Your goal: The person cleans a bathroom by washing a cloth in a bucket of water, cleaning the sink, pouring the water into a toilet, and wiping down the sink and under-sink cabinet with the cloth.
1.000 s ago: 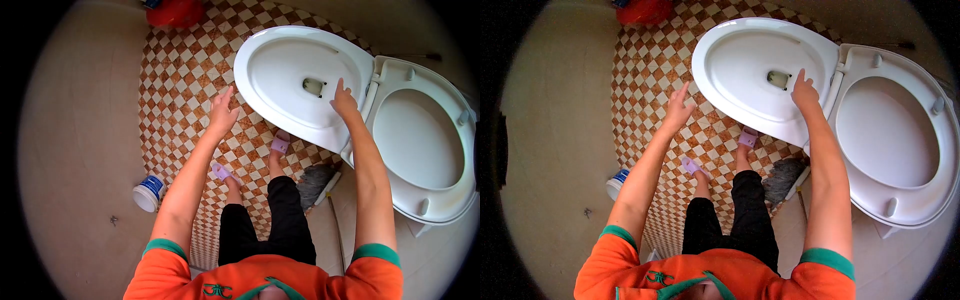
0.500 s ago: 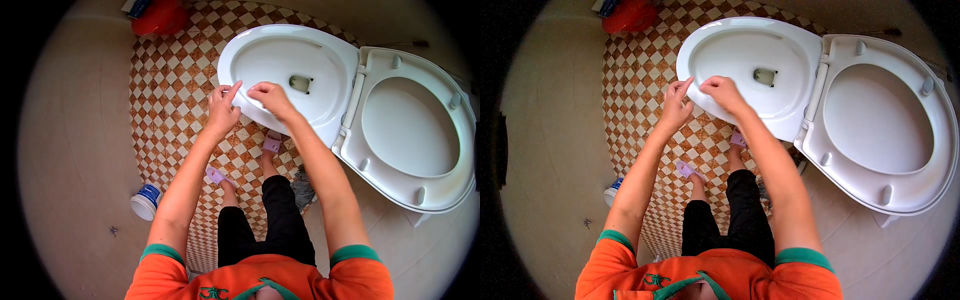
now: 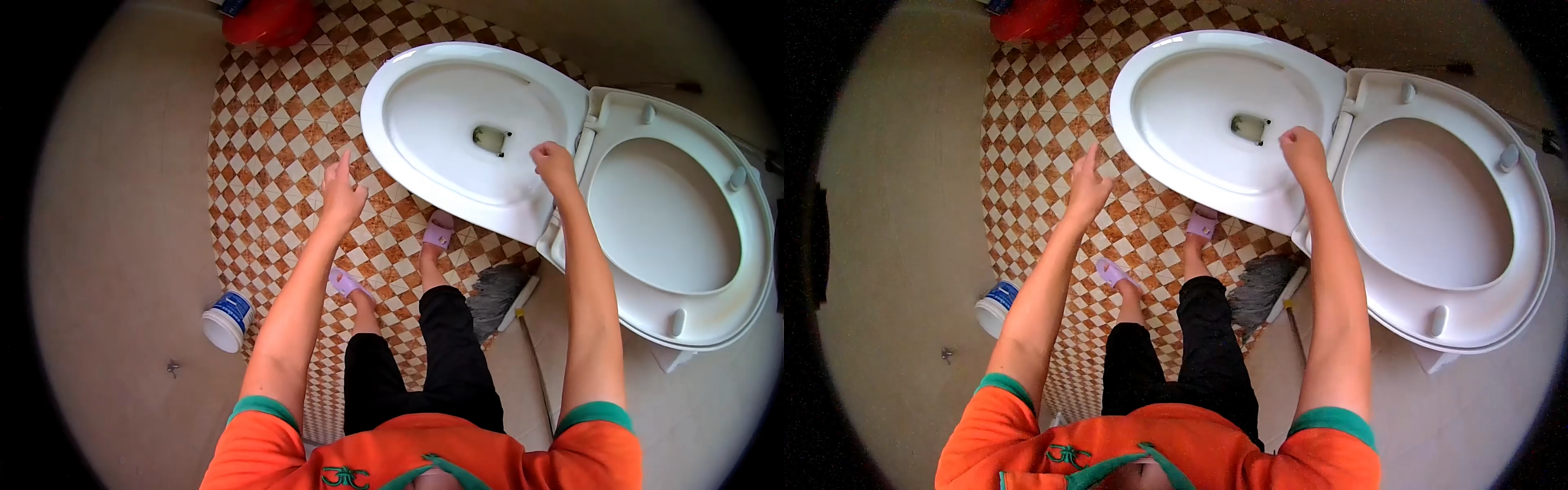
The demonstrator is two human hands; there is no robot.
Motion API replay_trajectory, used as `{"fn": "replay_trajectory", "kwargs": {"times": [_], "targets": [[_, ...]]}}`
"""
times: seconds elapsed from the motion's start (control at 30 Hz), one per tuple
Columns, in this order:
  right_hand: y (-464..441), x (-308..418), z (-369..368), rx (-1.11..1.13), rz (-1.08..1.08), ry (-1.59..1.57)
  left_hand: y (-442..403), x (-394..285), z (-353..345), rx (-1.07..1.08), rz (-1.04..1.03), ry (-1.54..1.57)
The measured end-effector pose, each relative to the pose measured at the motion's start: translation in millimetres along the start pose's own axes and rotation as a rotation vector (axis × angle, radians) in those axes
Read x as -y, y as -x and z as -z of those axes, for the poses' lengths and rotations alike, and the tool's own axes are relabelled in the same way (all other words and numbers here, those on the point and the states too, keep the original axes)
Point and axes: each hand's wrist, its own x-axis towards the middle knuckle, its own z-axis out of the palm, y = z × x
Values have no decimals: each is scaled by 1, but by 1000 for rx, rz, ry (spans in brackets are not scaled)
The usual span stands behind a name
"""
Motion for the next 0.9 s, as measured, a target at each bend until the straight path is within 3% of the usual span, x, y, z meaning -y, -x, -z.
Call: {"fn": "replay_trajectory", "kwargs": {"times": [0.03, 0.07, 0.13, 0.2, 0.27, 0.3, 0.33, 0.4, 0.47, 0.53, 0.67, 0.73, 0.9], "targets": [[-1, 4, 10, 97, -174, -293, 2, 3, -1, -24, -12, 61], [4, 12, 19, 99, -168, -289, 5, 3, 0, -29, -7, 65], [21, 25, 37, -31, -192, -729, 12, 3, 3, -33, 7, 102], [19, 15, 33, 0, -217, -872, 18, 9, 1, -60, -28, 111], [-1, -42, -10, -51, 28, 360, 27, 16, -6, -90, -64, 126], [3, -42, -9, -269, 275, 453, 29, 20, -8, -100, -87, 73], [6, -42, -6, -262, 288, 455, 38, 25, -9, -106, -90, 19], [31, 10, 30, 57, -303, -618, 52, 25, -5, -103, -70, 87], [40, 10, 40, 77, -284, -708, 62, 22, -3, -123, -142, 48], [54, 22, 53, 130, -447, -1068, 73, 9, -3, -134, -89, 77], [73, 19, 66, 275, -342, -1330, 74, -28, -11, -106, -131, 156], [85, 24, 73, 313, -315, -1379, 68, -68, -8, -102, -271, 178], [111, 32, 85, 405, -215, -1520, 47, -163, -24, 188, -438, 395]]}}
